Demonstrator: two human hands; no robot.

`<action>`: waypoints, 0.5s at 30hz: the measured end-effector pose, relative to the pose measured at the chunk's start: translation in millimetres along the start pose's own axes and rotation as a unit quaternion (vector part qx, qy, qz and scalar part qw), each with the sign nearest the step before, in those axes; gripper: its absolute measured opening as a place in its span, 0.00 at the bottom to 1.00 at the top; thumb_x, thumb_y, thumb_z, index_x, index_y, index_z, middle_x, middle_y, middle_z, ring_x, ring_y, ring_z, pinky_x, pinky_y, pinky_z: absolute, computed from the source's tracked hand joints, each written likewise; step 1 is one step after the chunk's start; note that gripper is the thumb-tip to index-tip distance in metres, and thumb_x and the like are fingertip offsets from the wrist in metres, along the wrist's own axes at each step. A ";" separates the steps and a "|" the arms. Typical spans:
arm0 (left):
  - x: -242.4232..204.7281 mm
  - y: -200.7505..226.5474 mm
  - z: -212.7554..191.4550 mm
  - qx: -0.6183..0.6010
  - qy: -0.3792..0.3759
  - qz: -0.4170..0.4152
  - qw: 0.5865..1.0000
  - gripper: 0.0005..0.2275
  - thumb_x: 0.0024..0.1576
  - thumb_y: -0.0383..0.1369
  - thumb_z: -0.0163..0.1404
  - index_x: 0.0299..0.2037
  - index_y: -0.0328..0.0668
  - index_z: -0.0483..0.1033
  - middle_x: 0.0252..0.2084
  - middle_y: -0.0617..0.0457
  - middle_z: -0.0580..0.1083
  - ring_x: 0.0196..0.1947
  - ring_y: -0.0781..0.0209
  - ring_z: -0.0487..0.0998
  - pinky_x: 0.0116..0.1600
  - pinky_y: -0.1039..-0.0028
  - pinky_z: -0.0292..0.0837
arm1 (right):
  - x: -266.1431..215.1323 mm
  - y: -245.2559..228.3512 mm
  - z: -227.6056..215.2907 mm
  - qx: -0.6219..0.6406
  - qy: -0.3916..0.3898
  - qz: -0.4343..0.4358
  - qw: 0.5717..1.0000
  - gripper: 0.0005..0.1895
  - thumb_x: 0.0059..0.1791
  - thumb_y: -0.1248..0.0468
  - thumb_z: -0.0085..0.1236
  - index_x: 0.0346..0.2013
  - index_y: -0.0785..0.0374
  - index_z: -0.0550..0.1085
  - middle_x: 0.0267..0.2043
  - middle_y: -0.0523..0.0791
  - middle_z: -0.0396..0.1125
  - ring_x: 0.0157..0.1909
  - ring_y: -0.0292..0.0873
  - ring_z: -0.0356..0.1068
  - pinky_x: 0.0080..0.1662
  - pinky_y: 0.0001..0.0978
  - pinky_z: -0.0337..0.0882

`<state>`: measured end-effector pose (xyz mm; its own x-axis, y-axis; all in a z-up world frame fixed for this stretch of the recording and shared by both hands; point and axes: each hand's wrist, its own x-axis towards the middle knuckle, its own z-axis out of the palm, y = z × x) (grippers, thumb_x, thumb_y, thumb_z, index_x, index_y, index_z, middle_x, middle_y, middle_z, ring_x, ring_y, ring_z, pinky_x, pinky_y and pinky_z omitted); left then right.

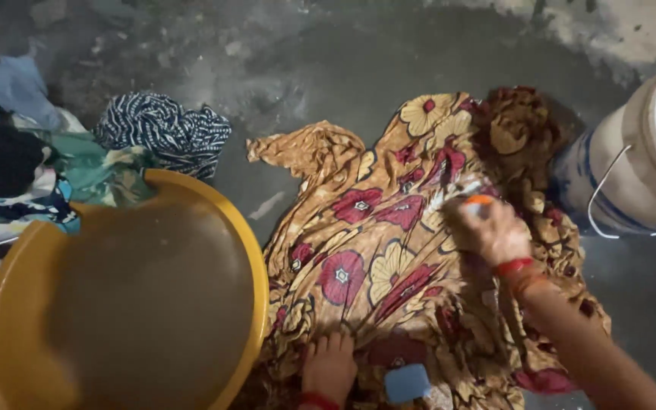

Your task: Hand washing a blanket on a floor using a scrub brush and soap.

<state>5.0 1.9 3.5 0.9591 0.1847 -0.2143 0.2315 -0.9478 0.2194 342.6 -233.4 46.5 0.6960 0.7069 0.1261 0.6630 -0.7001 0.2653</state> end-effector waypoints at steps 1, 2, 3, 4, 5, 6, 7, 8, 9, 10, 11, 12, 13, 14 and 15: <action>2.3 -0.9 4.0 -0.011 -0.003 -0.005 1.000 0.11 0.53 0.36 0.51 0.45 0.48 0.75 0.41 0.51 0.72 0.45 0.49 0.73 0.50 0.53 0.68 | 11.7 12.2 -5.2 -0.050 -0.005 0.020 0.999 0.30 0.50 0.67 0.49 0.64 0.32 0.68 0.44 0.48 0.65 0.37 0.44 0.69 0.29 0.35 0.73; -2.2 2.0 10.0 -0.026 -0.011 -0.011 1.000 0.15 0.50 0.36 0.52 0.47 0.46 0.75 0.42 0.51 0.72 0.44 0.49 0.73 0.49 0.53 0.68 | 16.7 23.8 -11.1 -0.099 -0.016 0.037 0.994 0.31 0.48 0.64 0.49 0.64 0.31 0.68 0.45 0.49 0.65 0.38 0.44 0.69 0.28 0.34 0.73; -5.5 5.5 11.5 -0.032 -0.012 -0.011 0.999 0.15 0.50 0.36 0.52 0.47 0.46 0.75 0.42 0.51 0.72 0.44 0.49 0.73 0.49 0.53 0.68 | -2.0 18.0 23.8 -0.104 -0.020 0.034 0.994 0.31 0.48 0.64 0.49 0.64 0.31 0.68 0.45 0.49 0.65 0.38 0.44 0.69 0.28 0.34 0.73; -0.8 3.0 10.5 -0.029 0.010 -0.013 0.999 0.17 0.49 0.36 0.53 0.49 0.45 0.75 0.42 0.51 0.73 0.44 0.49 0.74 0.50 0.53 0.68 | -7.7 11.1 60.2 -0.075 -0.009 0.070 0.995 0.23 0.54 0.62 0.46 0.65 0.46 0.67 0.43 0.48 0.65 0.34 0.44 0.68 0.29 0.36 0.70; 4.1 0.7 9.0 -0.026 0.033 -0.016 0.999 0.20 0.48 0.37 0.54 0.52 0.43 0.74 0.41 0.51 0.73 0.44 0.50 0.74 0.51 0.54 0.68 | -12.5 5.1 96.6 -0.046 0.000 0.106 0.993 0.20 0.61 0.59 0.43 0.67 0.61 0.68 0.42 0.47 0.64 0.30 0.43 0.68 0.29 0.38 0.68; 3.0 -0.2 10.3 -0.023 0.036 -0.022 0.999 0.20 0.48 0.37 0.54 0.52 0.43 0.74 0.41 0.51 0.73 0.44 0.50 0.74 0.51 0.54 0.68 | -17.3 -49.2 51.8 -0.042 0.004 0.101 0.994 0.20 0.61 0.59 0.43 0.67 0.61 0.68 0.42 0.47 0.64 0.30 0.43 0.68 0.29 0.38 0.68; 2.7 -0.3 12.3 -0.023 0.017 -0.020 0.999 0.23 0.49 0.38 0.54 0.55 0.41 0.73 0.42 0.50 0.72 0.44 0.49 0.73 0.50 0.54 0.68 | -28.6 -99.5 -0.6 0.061 -0.008 0.039 0.997 0.20 0.54 0.53 0.50 0.57 0.60 0.70 0.37 0.48 0.65 0.24 0.45 0.67 0.24 0.40 0.68; -3.3 -0.6 14.7 -0.023 -0.007 -0.016 1.000 0.25 0.49 0.38 0.55 0.59 0.39 0.71 0.42 0.49 0.72 0.44 0.49 0.73 0.49 0.55 0.68 | -55.0 -143.2 -63.6 0.164 -0.028 -0.019 0.986 0.22 0.47 0.48 0.56 0.47 0.60 0.73 0.32 0.49 0.65 0.18 0.47 0.67 0.19 0.43 0.68; -5.5 -0.7 8.2 -0.021 -0.010 -0.020 1.000 0.25 0.49 0.38 0.55 0.59 0.39 0.71 0.42 0.49 0.72 0.44 0.49 0.73 0.49 0.55 0.68 | -70.6 -150.4 -45.1 0.169 -0.029 -0.021 0.985 0.22 0.47 0.48 0.56 0.47 0.60 0.73 0.32 0.49 0.65 0.18 0.47 0.67 0.19 0.43 0.68; -4.4 -0.9 1.1 -0.027 -0.013 -0.011 0.999 0.27 0.48 0.38 0.55 0.60 0.39 0.71 0.42 0.49 0.72 0.44 0.49 0.73 0.50 0.55 0.68 | -86.6 -156.1 -27.1 0.180 -0.070 -0.062 0.979 0.25 0.48 0.42 0.55 0.49 0.57 0.73 0.32 0.47 0.64 0.19 0.46 0.66 0.20 0.43 0.68; -2.9 -0.2 -6.0 -0.032 -0.016 -0.003 0.999 0.29 0.46 0.37 0.56 0.60 0.38 0.70 0.43 0.49 0.72 0.45 0.49 0.72 0.50 0.56 0.67 | -102.6 -161.6 -9.1 0.190 -0.109 -0.103 0.970 0.27 0.49 0.37 0.54 0.50 0.54 0.73 0.31 0.45 0.63 0.19 0.45 0.66 0.21 0.44 0.68; -3.2 0.0 -9.5 -0.031 -0.021 0.002 0.999 0.29 0.46 0.37 0.56 0.60 0.38 0.70 0.43 0.49 0.72 0.45 0.49 0.72 0.50 0.56 0.67 | -77.6 -139.0 -37.2 0.192 -0.112 -0.098 0.970 0.27 0.49 0.37 0.54 0.50 0.54 0.73 0.31 0.45 0.63 0.19 0.45 0.66 0.21 0.44 0.68; -4.1 -0.1 -13.4 -0.035 -0.047 0.005 0.998 0.28 0.48 0.39 0.56 0.60 0.38 0.71 0.44 0.48 0.72 0.46 0.48 0.72 0.51 0.55 0.67 | -52.7 -116.2 -65.4 0.185 -0.044 -0.078 0.979 0.19 0.48 0.50 0.54 0.52 0.47 0.73 0.38 0.47 0.64 0.24 0.44 0.68 0.22 0.38 0.70; -2.6 2.1 -17.0 -0.041 -0.070 0.004 0.997 0.26 0.49 0.40 0.56 0.59 0.39 0.71 0.46 0.48 0.71 0.47 0.47 0.71 0.51 0.54 0.66 | -24.5 -90.2 -93.3 0.174 0.027 -0.062 0.982 0.20 0.47 0.62 0.54 0.54 0.41 0.72 0.45 0.48 0.65 0.29 0.44 0.69 0.24 0.32 0.72; -5.4 1.9 -14.8 -0.042 -0.070 0.005 0.997 0.26 0.49 0.40 0.56 0.59 0.39 0.71 0.46 0.48 0.71 0.47 0.47 0.71 0.51 0.54 0.66 | -22.4 -65.3 -61.8 0.173 0.027 -0.061 0.983 0.20 0.47 0.62 0.54 0.54 0.41 0.72 0.45 0.48 0.65 0.29 0.44 0.69 0.24 0.32 0.72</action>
<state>2.7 3.0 19.2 0.9308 0.1322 -0.3409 0.2407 -0.9233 0.2993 266.7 -197.3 85.4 0.5956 0.7859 0.1663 0.8016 -0.5950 -0.0588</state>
